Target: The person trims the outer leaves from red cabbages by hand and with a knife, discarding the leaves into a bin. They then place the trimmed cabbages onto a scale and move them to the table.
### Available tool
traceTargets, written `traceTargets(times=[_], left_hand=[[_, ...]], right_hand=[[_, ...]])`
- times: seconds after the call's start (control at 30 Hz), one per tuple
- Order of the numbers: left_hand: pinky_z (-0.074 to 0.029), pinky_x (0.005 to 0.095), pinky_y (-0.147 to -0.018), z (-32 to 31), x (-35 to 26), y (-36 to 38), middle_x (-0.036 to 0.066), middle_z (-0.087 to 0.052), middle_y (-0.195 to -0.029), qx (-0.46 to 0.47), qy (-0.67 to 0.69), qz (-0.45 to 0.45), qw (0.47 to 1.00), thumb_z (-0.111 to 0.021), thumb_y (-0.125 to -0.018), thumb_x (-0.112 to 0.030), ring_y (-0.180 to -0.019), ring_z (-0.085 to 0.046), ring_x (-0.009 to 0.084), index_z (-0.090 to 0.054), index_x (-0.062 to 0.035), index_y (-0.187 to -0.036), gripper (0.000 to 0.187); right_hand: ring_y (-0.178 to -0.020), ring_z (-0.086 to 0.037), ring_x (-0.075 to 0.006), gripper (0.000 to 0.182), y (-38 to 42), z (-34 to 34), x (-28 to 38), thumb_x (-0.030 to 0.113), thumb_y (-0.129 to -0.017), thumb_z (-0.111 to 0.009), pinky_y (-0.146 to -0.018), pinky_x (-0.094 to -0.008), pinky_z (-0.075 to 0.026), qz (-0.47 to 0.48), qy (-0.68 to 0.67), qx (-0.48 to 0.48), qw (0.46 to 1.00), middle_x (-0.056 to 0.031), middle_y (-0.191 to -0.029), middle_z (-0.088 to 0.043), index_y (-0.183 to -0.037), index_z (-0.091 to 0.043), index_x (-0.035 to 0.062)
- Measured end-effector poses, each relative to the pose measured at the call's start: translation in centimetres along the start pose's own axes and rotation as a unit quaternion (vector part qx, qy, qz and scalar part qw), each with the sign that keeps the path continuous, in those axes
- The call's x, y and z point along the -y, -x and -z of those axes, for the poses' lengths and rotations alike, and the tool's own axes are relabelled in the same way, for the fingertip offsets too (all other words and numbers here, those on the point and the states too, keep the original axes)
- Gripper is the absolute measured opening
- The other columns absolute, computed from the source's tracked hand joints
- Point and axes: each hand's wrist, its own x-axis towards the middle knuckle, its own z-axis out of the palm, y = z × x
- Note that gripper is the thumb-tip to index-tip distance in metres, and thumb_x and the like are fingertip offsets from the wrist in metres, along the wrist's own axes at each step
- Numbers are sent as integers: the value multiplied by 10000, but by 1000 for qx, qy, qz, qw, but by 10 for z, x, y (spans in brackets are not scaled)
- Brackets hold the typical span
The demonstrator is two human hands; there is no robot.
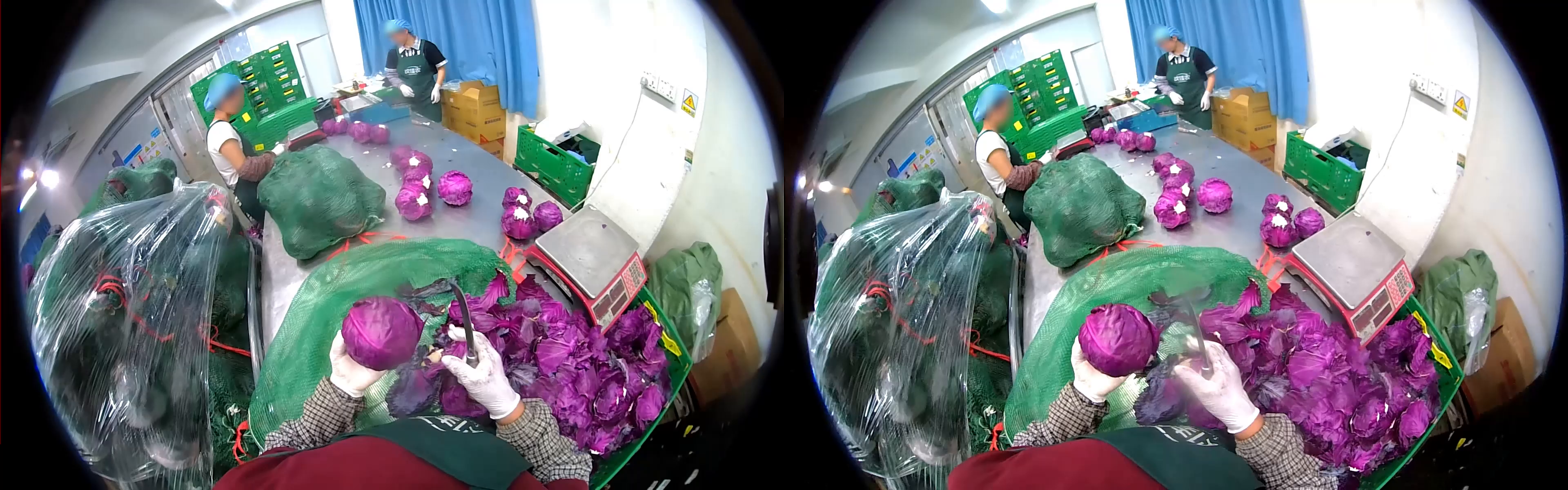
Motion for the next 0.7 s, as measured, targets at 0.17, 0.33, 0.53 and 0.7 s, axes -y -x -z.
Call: traceTargets(times=[0.17,0.33,0.53,0.7], left_hand=[[-343,521,-1115,-12,4,1,159,-468,-1425,42,-44,26,998,-538,-941,-410,-1314,-452,323,-415,-55,-1404,597],[-439,548,-1027,-18,-13,5,156,-456,-1438,13,-191,144,971,-609,-887,-529,-1273,-506,318,-378,-53,-1439,765],[-346,539,-1111,13,37,28,159,-417,-1471,-126,-64,189,972,-656,-858,-487,-1341,-434,318,-352,-89,-1461,783],[-276,530,-1154,7,36,32,193,-320,-1527,30,98,242,965,-735,-710,-486,-1384,-370,346,-295,-41,-1487,998]], right_hand=[[-591,-550,-87,514,-8,-10,22,192,-896,-677,-566,-237,-459,-180,-272,44,944,-44,-821,-627,-1335,-486,4],[-598,-520,-68,227,10,-17,3,26,-893,-650,-563,-229,-440,-139,-231,-81,960,2,-757,-565,-1102,-565,57],[-661,-592,-238,117,16,-16,-4,-7,-840,-653,-578,-326,-497,87,69,-37,993,-118,-807,-556,-917,-566,9],[-613,-566,-213,138,-11,32,-34,76,-884,-638,-577,-317,-475,2,202,-173,964,-124,-793,-583,-967,-568,-9]])
